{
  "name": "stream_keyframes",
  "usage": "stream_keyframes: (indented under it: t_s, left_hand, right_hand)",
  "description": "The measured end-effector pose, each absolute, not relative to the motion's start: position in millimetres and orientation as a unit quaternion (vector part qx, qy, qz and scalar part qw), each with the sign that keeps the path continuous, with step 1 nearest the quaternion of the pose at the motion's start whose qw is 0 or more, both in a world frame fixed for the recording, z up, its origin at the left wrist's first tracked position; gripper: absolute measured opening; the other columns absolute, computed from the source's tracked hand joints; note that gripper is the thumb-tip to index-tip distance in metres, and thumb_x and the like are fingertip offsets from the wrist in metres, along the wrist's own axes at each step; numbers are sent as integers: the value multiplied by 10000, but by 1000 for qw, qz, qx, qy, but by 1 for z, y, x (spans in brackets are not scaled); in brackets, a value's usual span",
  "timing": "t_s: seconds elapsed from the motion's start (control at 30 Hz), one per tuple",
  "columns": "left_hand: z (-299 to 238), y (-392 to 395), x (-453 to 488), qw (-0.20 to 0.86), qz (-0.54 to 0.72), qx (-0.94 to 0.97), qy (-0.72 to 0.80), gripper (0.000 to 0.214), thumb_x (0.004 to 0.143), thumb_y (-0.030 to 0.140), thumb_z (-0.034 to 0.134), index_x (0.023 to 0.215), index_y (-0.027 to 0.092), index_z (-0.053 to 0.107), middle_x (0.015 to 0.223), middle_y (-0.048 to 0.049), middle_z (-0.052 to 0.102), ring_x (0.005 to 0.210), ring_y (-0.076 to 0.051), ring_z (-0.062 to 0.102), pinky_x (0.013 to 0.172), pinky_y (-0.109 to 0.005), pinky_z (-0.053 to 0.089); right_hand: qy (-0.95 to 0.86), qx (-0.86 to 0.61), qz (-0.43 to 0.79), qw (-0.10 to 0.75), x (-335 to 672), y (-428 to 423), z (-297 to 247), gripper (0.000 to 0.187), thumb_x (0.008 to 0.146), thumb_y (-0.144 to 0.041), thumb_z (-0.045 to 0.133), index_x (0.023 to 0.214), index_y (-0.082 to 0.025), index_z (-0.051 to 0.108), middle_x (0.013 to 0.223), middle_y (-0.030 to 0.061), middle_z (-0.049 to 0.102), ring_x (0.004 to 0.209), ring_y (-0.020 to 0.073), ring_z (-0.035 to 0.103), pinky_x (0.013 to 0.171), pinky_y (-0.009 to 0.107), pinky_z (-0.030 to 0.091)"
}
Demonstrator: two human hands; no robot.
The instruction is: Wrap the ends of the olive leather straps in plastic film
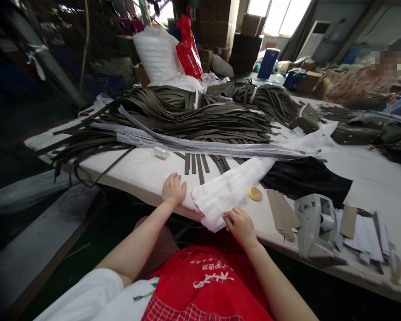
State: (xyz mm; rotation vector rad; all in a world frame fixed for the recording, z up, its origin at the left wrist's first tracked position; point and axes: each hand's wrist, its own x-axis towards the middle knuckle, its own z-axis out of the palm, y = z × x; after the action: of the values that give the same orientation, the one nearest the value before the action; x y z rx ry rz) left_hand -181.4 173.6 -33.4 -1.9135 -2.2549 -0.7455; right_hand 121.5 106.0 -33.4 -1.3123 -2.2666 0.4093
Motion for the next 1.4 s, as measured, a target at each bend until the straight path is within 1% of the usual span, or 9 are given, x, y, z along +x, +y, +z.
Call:
stream_keyframes:
  t_s: [0.27,0.33,0.5,0.67,0.83,0.93,1.07,1.2,1.4]
  left_hand:
    - [-28,175,-174,14,-249,-656,-712,455,865,320,558,1244,68,551,1338,-222,540,1301,-341,469,1110,-481,380]
    - [-20,174,-165,3,-268,-689,-674,453,863,324,577,1248,87,546,1346,-206,533,1312,-328,460,1121,-475,379]
    - [-4,167,-142,-19,-317,-725,-612,363,882,316,573,1189,124,579,1328,-173,537,1304,-298,467,1126,-466,393]
    - [1,152,-134,-63,-309,-733,-603,280,863,273,593,1109,144,624,1312,-162,547,1281,-290,489,1113,-468,417]
    - [14,142,-125,-78,-312,-766,-557,254,874,251,581,1103,164,647,1308,-142,563,1295,-287,481,1120,-479,412]
    - [33,143,-117,-73,-304,-798,-514,307,878,287,600,1158,167,638,1356,-147,537,1356,-294,425,1142,-488,379]
    - [69,145,-105,-59,-263,-854,-446,627,765,351,756,1335,191,548,1491,-166,406,1440,-331,290,1175,-526,299]
    - [103,133,-87,-72,-236,-903,-353,892,646,260,821,1451,230,436,1590,-154,242,1483,-342,174,1204,-521,227]
    - [117,107,-67,-102,-264,-918,-278,644,747,151,648,1372,263,538,1552,-108,356,1455,-300,275,1183,-491,296]
  right_hand:
    - [-740,-498,266,366,128,111,-10,288,949,-407,508,790,-223,662,772,44,658,756,204,616,714,321,494]
    - [-751,-496,281,333,129,118,-5,286,945,-403,503,806,-217,670,793,45,672,762,203,624,710,318,498]
    - [-809,-515,192,209,124,123,-18,272,900,-349,550,1081,-214,702,933,73,707,873,238,645,785,357,503]
    - [-812,-509,163,235,123,115,-28,273,938,-352,494,851,-232,724,826,63,679,830,234,629,772,359,498]
    - [-747,-479,277,368,136,116,-3,274,914,-426,550,836,-219,711,817,64,663,798,218,619,743,341,506]
    - [-729,-433,372,377,145,118,26,287,890,-461,598,809,-203,693,819,55,642,790,199,598,721,315,494]
    - [-723,-383,450,359,151,116,61,325,873,-481,623,740,-188,662,800,42,609,775,180,563,728,306,474]
    - [-714,-372,480,350,150,117,79,395,844,-549,624,697,-183,630,752,34,587,734,174,538,705,309,481]
    - [-673,-336,531,390,131,114,71,315,823,-484,674,793,-170,689,746,28,628,686,159,567,618,273,505]
